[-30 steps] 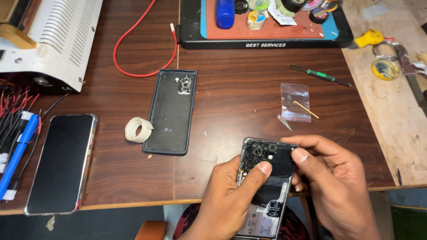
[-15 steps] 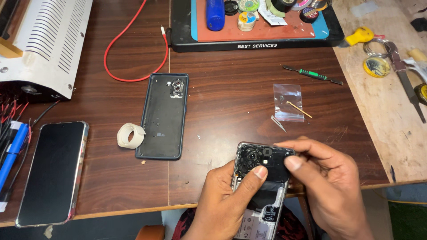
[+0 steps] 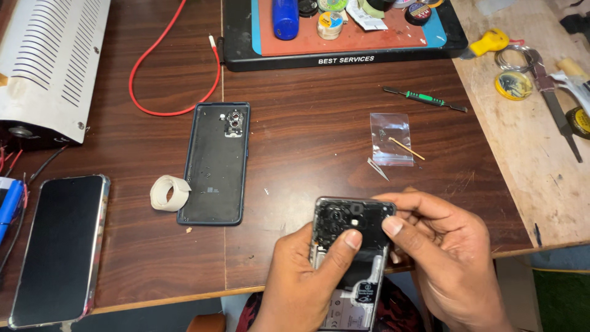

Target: The person works on a disassembled smartphone at a repair bench, holding the phone frame with one hand while using a precision screwdriver with the other to drive screws into the phone's internal components. They reposition the phone repeatedly to access different screw points along its edges.

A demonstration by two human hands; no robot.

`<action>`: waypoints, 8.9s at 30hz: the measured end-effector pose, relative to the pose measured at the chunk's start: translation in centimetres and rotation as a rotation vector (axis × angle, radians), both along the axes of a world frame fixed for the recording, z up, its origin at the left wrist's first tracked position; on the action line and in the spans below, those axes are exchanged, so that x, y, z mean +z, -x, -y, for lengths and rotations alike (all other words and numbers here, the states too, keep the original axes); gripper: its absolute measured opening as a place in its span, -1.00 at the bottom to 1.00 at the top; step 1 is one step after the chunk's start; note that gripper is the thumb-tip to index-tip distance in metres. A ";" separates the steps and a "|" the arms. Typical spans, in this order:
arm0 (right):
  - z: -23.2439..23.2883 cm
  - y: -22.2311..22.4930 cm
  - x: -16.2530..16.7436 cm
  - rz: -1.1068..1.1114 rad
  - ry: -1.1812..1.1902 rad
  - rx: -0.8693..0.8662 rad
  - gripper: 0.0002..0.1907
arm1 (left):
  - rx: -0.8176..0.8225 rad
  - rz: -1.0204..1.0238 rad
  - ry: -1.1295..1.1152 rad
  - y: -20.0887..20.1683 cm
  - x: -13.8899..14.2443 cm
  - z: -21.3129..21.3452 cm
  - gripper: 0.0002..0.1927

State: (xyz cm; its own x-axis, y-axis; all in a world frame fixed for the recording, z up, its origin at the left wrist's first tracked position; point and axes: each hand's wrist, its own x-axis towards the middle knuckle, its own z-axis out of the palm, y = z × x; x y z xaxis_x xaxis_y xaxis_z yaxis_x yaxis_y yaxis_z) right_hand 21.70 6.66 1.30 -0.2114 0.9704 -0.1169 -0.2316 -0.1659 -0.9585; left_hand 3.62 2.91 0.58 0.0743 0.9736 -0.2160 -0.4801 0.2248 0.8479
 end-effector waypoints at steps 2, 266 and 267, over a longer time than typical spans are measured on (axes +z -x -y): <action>0.0 0.0 -0.3 -0.009 -0.020 0.011 -0.67 | 0.008 0.021 0.021 0.1 0.0 0.0 -0.74; 0.0 2.4 0.1 0.191 -0.139 -0.042 -0.38 | 0.006 0.014 -0.072 0.9 0.3 -0.2 -0.63; 0.1 2.4 0.0 0.192 -0.135 -0.049 -0.38 | 0.003 0.030 -0.060 1.0 0.2 -0.2 -0.63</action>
